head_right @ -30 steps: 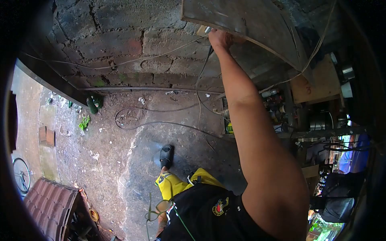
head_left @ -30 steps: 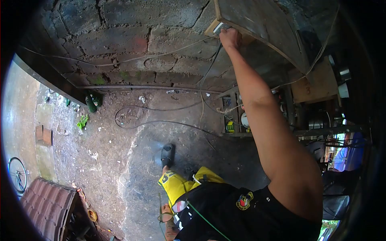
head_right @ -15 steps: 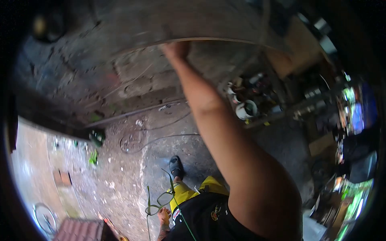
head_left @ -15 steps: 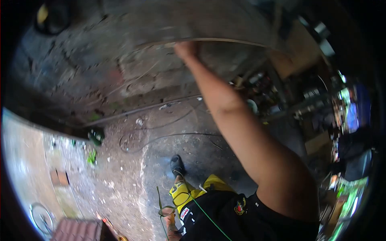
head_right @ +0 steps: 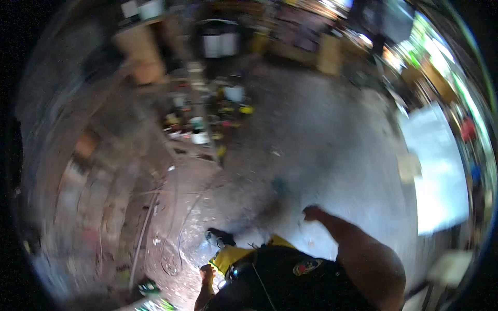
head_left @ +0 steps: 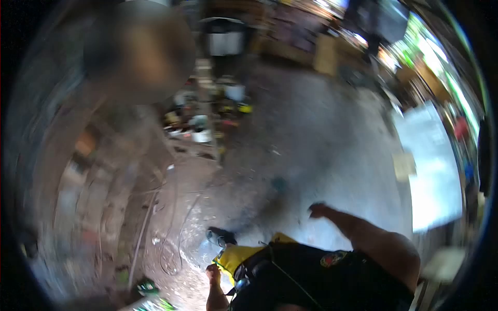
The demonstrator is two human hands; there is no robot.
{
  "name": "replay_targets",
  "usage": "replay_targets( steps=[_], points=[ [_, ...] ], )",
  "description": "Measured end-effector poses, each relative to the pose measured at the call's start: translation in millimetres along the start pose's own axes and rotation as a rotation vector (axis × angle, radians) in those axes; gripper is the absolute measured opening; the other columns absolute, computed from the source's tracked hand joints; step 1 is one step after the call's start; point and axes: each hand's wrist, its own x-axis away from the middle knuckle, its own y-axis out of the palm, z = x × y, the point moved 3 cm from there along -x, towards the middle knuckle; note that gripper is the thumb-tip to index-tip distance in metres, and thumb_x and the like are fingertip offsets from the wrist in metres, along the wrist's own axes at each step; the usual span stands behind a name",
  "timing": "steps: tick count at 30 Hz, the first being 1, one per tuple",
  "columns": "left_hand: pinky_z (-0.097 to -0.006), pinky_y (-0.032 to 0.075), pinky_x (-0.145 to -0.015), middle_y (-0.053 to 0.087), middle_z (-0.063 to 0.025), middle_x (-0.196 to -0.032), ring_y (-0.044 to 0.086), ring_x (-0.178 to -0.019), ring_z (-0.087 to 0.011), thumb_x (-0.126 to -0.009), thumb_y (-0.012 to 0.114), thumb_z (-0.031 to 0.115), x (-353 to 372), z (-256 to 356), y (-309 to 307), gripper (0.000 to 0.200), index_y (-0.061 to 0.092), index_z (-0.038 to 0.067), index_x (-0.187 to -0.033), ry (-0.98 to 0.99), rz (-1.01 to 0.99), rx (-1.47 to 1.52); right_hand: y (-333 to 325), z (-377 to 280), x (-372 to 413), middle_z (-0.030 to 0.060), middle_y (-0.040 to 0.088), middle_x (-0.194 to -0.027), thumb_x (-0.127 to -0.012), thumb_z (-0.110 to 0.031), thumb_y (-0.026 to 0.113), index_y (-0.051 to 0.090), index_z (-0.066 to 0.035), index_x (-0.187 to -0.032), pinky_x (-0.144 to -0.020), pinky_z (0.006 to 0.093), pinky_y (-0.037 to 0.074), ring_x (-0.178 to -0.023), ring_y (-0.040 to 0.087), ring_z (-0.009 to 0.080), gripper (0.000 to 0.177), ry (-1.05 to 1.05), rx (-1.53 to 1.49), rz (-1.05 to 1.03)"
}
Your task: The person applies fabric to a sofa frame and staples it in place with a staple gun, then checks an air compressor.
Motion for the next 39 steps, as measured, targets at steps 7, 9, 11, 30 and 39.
replay_targets(
  steps=[7,9,11,30,39],
  points=[
    [-0.0434,0.048,-0.055,0.065,-0.0147,-0.071,0.061,-0.058,-0.026,-0.082,0.055,0.029,-90,128,87,0.025,0.063,0.007,-0.073,0.583,-0.439,-0.617,163,297,303,0.006,0.061,-0.083,-0.091,-0.04,0.061,0.062,-0.015,-0.112,-0.042,0.0378,0.047,-0.055,0.057,0.019,0.033,0.987,-1.833,0.998],
    [-0.0416,0.049,-0.06,0.062,-0.0141,-0.068,0.062,-0.06,-0.0274,-0.085,0.051,0.032,-95,197,116,0.032,0.058,0.005,-0.069,1.1,-0.303,-0.664,240,313,310,0.0055,0.061,-0.082,-0.091,-0.04,0.061,0.061,-0.014,-0.11,-0.043,0.0373,0.047,-0.055,0.056,0.0184,0.032,0.934,-1.978,0.918],
    [-0.0351,0.047,-0.051,0.064,-0.0037,-0.077,0.064,-0.063,-0.0191,-0.087,0.06,0.027,-118,233,152,0.018,0.063,0.01,-0.088,0.126,-0.613,-0.175,283,289,303,0.0046,0.059,-0.079,-0.09,-0.042,0.062,0.057,-0.014,-0.104,-0.045,0.0367,0.048,-0.056,0.056,0.0181,0.032,0.967,-2.113,0.764],
    [-0.0481,0.054,-0.078,0.071,-0.015,-0.095,0.068,-0.09,-0.0318,-0.082,0.058,0.023,-361,570,412,0.017,0.07,0.012,-0.089,1.062,-1.072,-1.48,162,290,135,0.0105,0.071,-0.099,-0.09,-0.045,0.064,0.067,-0.009,-0.116,-0.071,0.0364,0.056,-0.086,0.069,0.0222,0.044,0.893,-1.7,0.379],
    [-0.0456,0.048,-0.064,0.068,-0.0204,-0.083,0.066,-0.076,-0.0379,-0.086,0.056,0.024,-424,856,732,0.029,0.066,-0.003,-0.087,1.032,-0.802,-0.999,175,334,117,0.0084,0.071,-0.091,-0.087,-0.046,0.067,0.07,-0.015,-0.108,-0.065,0.0384,0.057,-0.073,0.069,0.022,0.038,1.011,-2.093,-0.047]
  ],
)
